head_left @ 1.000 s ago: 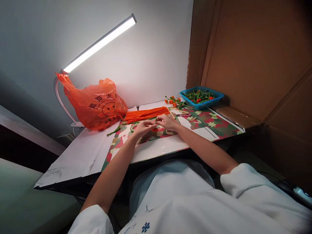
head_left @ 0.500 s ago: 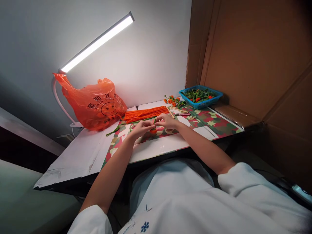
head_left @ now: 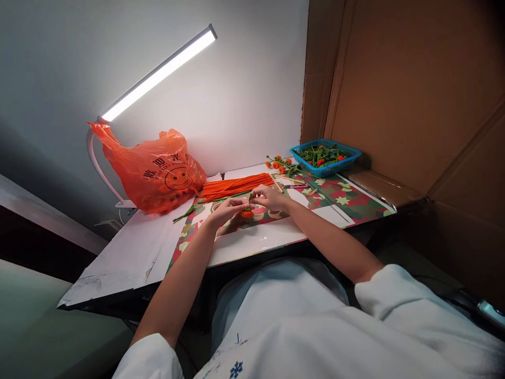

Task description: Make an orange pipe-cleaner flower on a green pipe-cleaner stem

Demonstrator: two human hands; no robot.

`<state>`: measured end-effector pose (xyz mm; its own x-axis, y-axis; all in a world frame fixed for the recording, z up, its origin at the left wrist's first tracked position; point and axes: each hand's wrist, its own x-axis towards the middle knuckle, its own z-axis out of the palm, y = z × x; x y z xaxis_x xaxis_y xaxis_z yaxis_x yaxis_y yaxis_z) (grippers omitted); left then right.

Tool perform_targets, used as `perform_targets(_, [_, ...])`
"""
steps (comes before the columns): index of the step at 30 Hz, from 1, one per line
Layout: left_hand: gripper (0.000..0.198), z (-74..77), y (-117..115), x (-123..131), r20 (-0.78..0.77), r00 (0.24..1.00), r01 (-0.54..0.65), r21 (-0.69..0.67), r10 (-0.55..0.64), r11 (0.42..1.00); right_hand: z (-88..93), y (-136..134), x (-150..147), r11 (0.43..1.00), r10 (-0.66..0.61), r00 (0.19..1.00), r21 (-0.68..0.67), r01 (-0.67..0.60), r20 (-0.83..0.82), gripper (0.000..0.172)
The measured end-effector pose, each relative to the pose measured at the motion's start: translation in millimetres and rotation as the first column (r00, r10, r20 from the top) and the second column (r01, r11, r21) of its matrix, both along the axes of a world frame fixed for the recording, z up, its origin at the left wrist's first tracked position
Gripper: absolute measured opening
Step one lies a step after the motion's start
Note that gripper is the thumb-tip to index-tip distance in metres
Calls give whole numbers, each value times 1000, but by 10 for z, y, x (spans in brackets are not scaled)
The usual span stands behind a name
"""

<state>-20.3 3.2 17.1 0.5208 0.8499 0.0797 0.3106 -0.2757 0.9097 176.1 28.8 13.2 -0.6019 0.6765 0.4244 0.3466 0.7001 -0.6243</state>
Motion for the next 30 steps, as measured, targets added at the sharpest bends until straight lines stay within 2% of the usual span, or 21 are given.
perform_targets(3, [35, -52, 24, 48, -110, 978, -148, 236, 178, 960, -12, -11, -32, 989, -141, 989, 46, 138, 51, 14])
perform_targets(5, [32, -96, 56, 78, -116, 946, -234, 401, 302, 886, -21, -21, -50, 975, -220, 974, 52, 217, 54, 14])
perform_targets(7, [29, -131, 84, 103, -108, 911, -297, 496, 397, 816, -28, -35, -69, 962, -273, 960, 38, 271, 54, 14])
perform_targets(9, [26, -146, 96, 122, -118, 892, -313, 535, 436, 785, -32, -51, -89, 951, -309, 949, 17, 309, 67, 13])
perform_targets(13, [23, -140, 83, 149, -156, 898, -255, 576, 410, 777, -36, -70, -106, 939, -341, 937, -17, 343, 79, 14])
perform_targets(17, [26, -143, 90, 130, -197, 924, -190, 506, 327, 841, -25, -68, -66, 957, -288, 956, -8, 289, 53, 10])
perform_targets(22, [38, -69, 58, 56, -163, 978, -95, 216, 132, 972, 10, -68, -7, 988, -155, 988, 18, 154, 21, 10])
perform_targets(27, [41, 55, -31, 20, -31, 1000, -1, 17, 1, 1000, 28, -59, 9, 998, -54, 997, 29, 56, -61, 11])
perform_targets(30, [40, 52, -34, 13, 39, 999, 15, -43, -13, 999, 30, -43, 9, 999, -28, 998, -20, 27, -64, 15])
